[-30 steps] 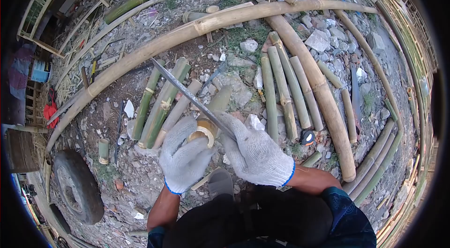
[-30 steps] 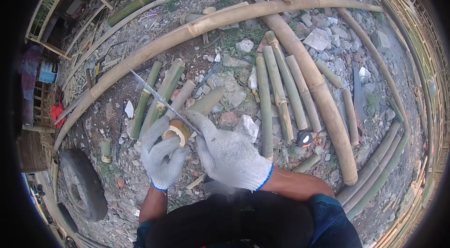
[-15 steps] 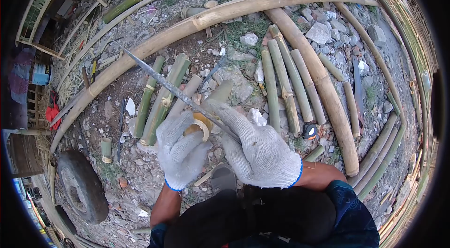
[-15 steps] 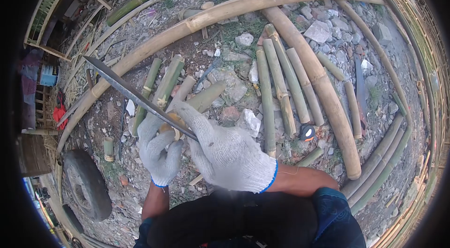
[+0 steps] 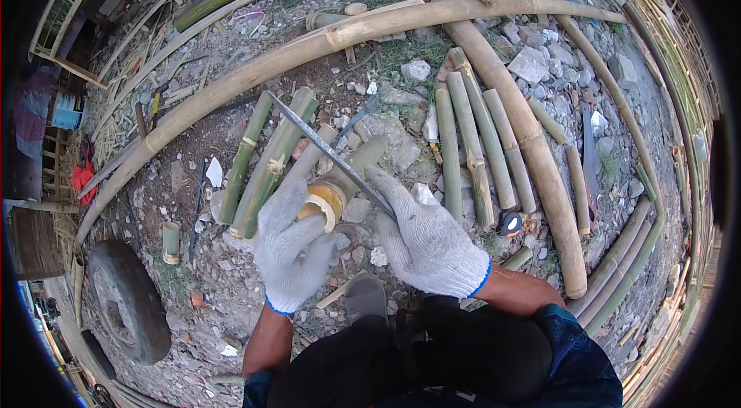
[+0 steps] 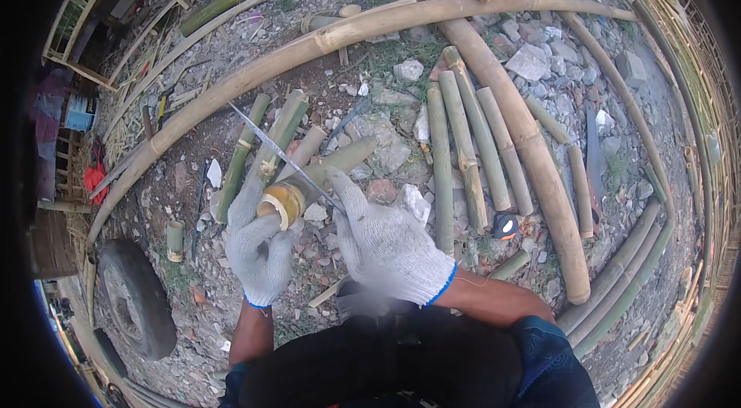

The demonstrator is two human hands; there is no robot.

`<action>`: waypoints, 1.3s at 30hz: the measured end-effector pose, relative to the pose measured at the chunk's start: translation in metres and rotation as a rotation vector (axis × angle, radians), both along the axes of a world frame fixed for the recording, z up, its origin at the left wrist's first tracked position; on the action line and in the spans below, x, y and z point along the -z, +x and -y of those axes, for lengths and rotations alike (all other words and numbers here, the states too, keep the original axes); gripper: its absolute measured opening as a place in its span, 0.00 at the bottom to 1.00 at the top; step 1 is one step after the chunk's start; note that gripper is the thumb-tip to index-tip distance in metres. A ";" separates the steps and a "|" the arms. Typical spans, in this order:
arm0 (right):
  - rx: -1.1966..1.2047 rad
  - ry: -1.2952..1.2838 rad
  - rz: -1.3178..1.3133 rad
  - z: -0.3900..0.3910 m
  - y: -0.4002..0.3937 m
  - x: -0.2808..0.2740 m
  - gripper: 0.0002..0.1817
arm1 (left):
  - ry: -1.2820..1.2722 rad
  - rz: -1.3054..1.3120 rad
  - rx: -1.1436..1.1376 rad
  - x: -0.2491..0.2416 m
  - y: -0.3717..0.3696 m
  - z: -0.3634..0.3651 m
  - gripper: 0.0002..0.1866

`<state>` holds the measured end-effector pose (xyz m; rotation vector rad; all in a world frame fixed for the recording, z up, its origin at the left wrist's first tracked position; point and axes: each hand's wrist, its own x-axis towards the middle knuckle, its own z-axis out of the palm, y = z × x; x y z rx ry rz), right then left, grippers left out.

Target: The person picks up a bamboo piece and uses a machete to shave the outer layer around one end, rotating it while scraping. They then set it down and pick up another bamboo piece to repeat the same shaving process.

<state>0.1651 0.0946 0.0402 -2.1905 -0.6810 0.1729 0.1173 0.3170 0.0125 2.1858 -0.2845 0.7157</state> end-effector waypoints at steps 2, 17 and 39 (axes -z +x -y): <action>-0.005 0.057 0.067 -0.001 -0.005 -0.005 0.38 | 0.073 -0.070 0.024 -0.007 -0.005 0.000 0.17; 0.024 0.009 -0.196 -0.005 0.003 -0.005 0.37 | -0.147 -0.074 -0.249 -0.002 -0.002 0.010 0.19; 0.032 0.164 0.019 0.003 -0.014 -0.030 0.36 | 0.006 -0.045 0.016 -0.008 -0.010 0.020 0.24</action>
